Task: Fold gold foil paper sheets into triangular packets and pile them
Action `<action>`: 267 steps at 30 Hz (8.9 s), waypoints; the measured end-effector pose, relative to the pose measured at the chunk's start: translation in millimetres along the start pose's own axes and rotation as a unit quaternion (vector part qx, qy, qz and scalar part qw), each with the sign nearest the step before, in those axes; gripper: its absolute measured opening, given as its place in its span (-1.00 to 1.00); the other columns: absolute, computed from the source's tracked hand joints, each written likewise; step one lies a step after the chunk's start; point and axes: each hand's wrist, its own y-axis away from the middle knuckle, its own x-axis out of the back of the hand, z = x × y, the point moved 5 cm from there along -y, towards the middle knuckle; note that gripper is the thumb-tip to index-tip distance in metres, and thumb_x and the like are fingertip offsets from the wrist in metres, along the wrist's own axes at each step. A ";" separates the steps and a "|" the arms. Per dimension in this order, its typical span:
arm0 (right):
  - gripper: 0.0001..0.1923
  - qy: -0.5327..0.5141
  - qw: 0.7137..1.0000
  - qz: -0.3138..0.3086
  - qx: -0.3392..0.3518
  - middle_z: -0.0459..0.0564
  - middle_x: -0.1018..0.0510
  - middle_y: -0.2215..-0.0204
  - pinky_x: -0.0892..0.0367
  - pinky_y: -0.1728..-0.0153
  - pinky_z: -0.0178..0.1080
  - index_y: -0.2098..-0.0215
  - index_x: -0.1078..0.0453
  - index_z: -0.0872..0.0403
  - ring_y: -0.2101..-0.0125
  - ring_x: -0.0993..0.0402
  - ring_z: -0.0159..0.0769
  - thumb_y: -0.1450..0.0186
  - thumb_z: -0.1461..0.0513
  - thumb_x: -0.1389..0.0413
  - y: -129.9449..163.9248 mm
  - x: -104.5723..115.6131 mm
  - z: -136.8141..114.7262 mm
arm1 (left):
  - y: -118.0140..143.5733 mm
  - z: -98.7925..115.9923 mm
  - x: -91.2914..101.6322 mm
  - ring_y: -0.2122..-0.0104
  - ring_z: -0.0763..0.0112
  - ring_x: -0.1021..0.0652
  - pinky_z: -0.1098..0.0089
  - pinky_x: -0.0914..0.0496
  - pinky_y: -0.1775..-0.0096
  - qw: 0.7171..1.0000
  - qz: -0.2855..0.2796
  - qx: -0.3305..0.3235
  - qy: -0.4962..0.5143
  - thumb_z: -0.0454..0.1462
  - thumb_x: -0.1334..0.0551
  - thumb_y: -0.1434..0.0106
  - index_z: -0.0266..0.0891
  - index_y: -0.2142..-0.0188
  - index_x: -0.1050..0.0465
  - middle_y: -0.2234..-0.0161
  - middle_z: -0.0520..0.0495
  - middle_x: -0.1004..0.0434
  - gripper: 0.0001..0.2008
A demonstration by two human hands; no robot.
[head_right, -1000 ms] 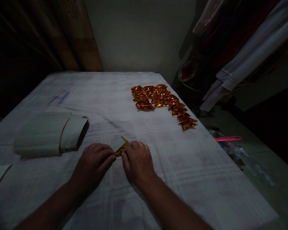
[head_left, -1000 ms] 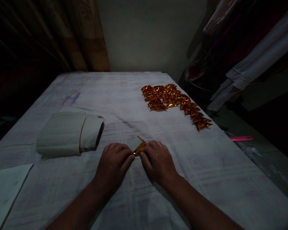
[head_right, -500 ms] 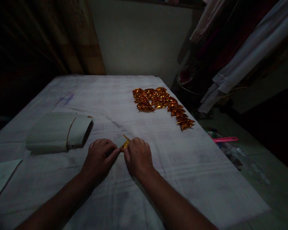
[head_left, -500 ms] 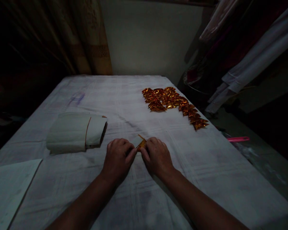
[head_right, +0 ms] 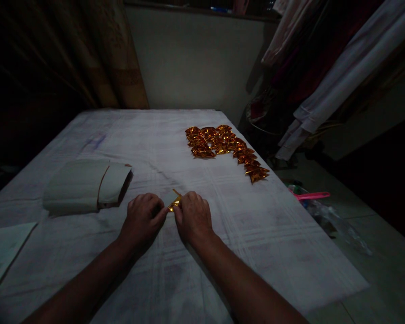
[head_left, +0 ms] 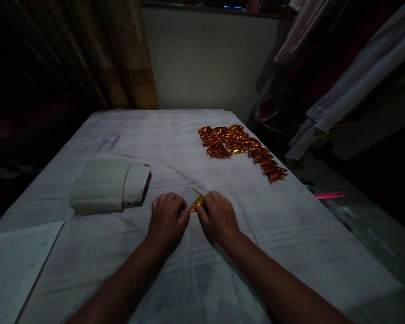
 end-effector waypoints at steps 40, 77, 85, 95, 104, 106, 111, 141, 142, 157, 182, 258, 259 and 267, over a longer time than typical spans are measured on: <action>-0.60 -0.169 0.983 0.074 0.001 -0.02 -0.62 0.22 -0.25 0.10 -0.17 0.22 -0.46 -0.01 0.14 -0.45 -0.16 -0.12 0.50 -0.01 2.9 -9.2 29.8 | -0.4 44.3 -1.4 0.32 0.13 -0.49 0.10 -0.25 0.15 0.959 0.030 -0.205 -0.192 -0.34 -0.24 -0.30 -0.23 0.38 -0.50 0.44 -0.12 -0.54 -0.89; -0.93 -0.147 0.976 -0.028 0.158 -0.05 -0.61 0.28 -0.18 0.15 -0.19 0.34 -0.51 0.04 0.20 -0.45 -0.24 -0.32 0.29 -0.23 -1.3 -5.3 1.3 | 51.9 12.4 18.9 0.05 0.18 -0.56 0.14 -0.39 0.03 0.963 -0.017 -0.235 -0.133 -0.44 -0.15 -0.36 -0.22 -0.14 -0.41 -0.07 -0.12 -0.60 -0.62; -0.86 -0.129 0.987 -0.006 0.098 -0.04 -0.54 0.31 -0.14 0.15 -0.18 0.40 -0.44 0.05 0.19 -0.39 -0.21 -0.32 0.23 -0.23 -1.1 -6.8 -1.0 | 54.7 12.4 18.8 0.03 0.15 -0.54 0.12 -0.39 0.00 0.968 -0.022 -0.221 -0.117 -0.45 -0.15 -0.29 -0.25 -0.17 -0.40 -0.07 -0.14 -0.59 -0.54; -0.85 -0.118 0.990 0.009 0.072 -0.03 -0.53 0.30 -0.13 0.14 -0.16 0.41 -0.38 0.03 0.20 -0.36 -0.19 -0.34 0.24 -0.19 4.1 -5.2 -4.5 | 55.6 12.0 16.8 0.01 0.15 -0.54 0.10 -0.37 -0.04 0.971 -0.015 -0.211 -0.112 -0.41 -0.09 -0.34 -0.22 -0.18 -0.39 -0.08 -0.14 -0.58 -0.56; -0.83 -0.131 0.989 0.011 0.071 -0.04 -0.52 0.32 -0.12 0.16 -0.17 0.42 -0.36 0.03 0.20 -0.36 -0.19 -0.33 0.24 -0.20 4.1 -6.3 -3.8 | 58.6 8.4 16.2 -0.06 0.12 -0.51 0.07 -0.35 -0.07 0.967 -0.041 -0.219 -0.124 -0.39 -0.13 -0.32 -0.15 -0.19 -0.40 -0.13 -0.13 -0.54 -0.55; -0.85 -0.136 0.989 0.015 0.065 -0.05 -0.52 0.32 -0.12 0.15 -0.17 0.40 -0.36 0.02 0.20 -0.36 -0.19 -0.33 0.25 -0.20 4.9 -6.2 -3.9 | 58.3 8.1 15.6 -0.06 0.12 -0.50 0.06 -0.34 -0.08 0.967 -0.043 -0.215 -0.131 -0.39 -0.13 -0.31 -0.15 -0.19 -0.40 -0.14 -0.15 -0.53 -0.54; -0.85 -0.154 0.987 0.016 0.051 -0.05 -0.51 0.29 -0.13 0.14 -0.15 0.34 -0.35 0.00 0.17 -0.35 -0.17 -0.30 0.39 -0.10 5.3 -9.7 -1.3 | 55.2 11.9 17.1 -0.03 0.10 -0.51 0.03 -0.31 -0.09 0.969 -0.039 -0.209 -0.128 -0.39 -0.16 -0.29 -0.16 -0.15 -0.42 -0.10 -0.15 -0.55 -0.56; -0.80 -0.085 0.976 0.039 0.195 0.01 -0.58 0.18 -0.18 0.15 -0.14 0.08 -0.54 -0.03 0.15 -0.38 -0.16 -0.33 0.29 -0.18 24.1 4.5 -10.6 | 35.6 -2.8 14.9 0.01 0.20 -0.52 0.00 -0.23 -0.16 0.980 -0.037 -0.190 -0.040 -0.34 -0.25 -0.36 -0.03 -0.02 -0.54 -0.02 -0.06 -0.59 -0.73; -0.78 -0.079 0.978 0.026 0.194 0.01 -0.58 0.18 -0.19 0.14 -0.14 0.07 -0.54 -0.02 0.15 -0.38 -0.16 -0.33 0.29 -0.19 24.4 4.3 -11.2 | 32.4 -1.7 15.3 0.05 0.22 -0.54 0.02 -0.24 -0.13 0.980 -0.035 -0.192 -0.046 -0.33 -0.26 -0.36 -0.04 -0.02 -0.54 0.03 -0.06 -0.61 -0.73; -0.83 -0.105 0.983 -0.018 0.151 0.00 -0.55 0.17 -0.23 0.11 -0.14 0.08 -0.56 -0.02 0.14 -0.39 -0.19 -0.35 0.20 -0.22 14.4 1.8 -7.2 | 10.3 -1.3 10.8 0.30 0.30 -0.47 0.25 -0.35 0.15 0.946 -0.012 -0.297 -0.126 -0.27 -0.23 -0.39 -0.13 0.09 -0.54 0.31 -0.05 -0.54 -0.86; -0.84 -0.062 0.977 -0.026 0.202 0.01 -0.55 0.22 -0.26 0.14 -0.18 0.16 -0.54 0.04 0.17 -0.42 -0.21 -0.37 0.13 -0.22 10.3 0.9 -6.4 | 12.3 6.8 14.5 0.39 0.31 -0.49 0.32 -0.34 0.33 0.907 -0.096 -0.353 -0.207 -0.26 -0.25 -0.37 -0.19 0.11 -0.45 0.34 -0.05 -0.48 -0.88; -0.91 -0.132 0.981 -0.016 0.141 -0.03 -0.63 0.31 -0.28 0.22 -0.27 0.27 -0.53 0.02 0.26 -0.49 -0.26 -0.37 0.22 -0.18 -0.9 1.4 13.6 | 24.8 -7.7 5.3 0.29 0.24 -0.49 0.23 -0.28 0.17 0.998 -0.001 -0.068 0.001 -0.19 -0.23 -0.38 -0.17 0.29 -0.58 0.38 -0.04 -0.57 -0.82; -0.90 -0.139 0.981 -0.021 0.133 -0.04 -0.64 0.31 -0.27 0.21 -0.27 0.26 -0.54 0.01 0.26 -0.50 -0.26 -0.38 0.21 -0.17 -1.9 1.2 13.2 | 24.4 -7.7 4.6 0.29 0.23 -0.48 0.23 -0.27 0.17 0.998 0.003 -0.061 -0.001 -0.18 -0.21 -0.39 -0.18 0.30 -0.57 0.38 -0.05 -0.56 -0.80; -0.86 -0.110 0.986 -0.038 0.117 -0.03 -0.64 0.31 -0.26 0.21 -0.26 0.25 -0.55 0.01 0.26 -0.51 -0.25 -0.39 0.24 -0.12 -6.3 -1.6 10.5 | 23.0 -1.4 3.0 0.25 0.20 -0.45 0.21 -0.27 0.14 0.998 0.000 -0.049 -0.044 -0.20 -0.14 -0.42 -0.21 0.40 -0.45 0.36 -0.07 -0.48 -0.74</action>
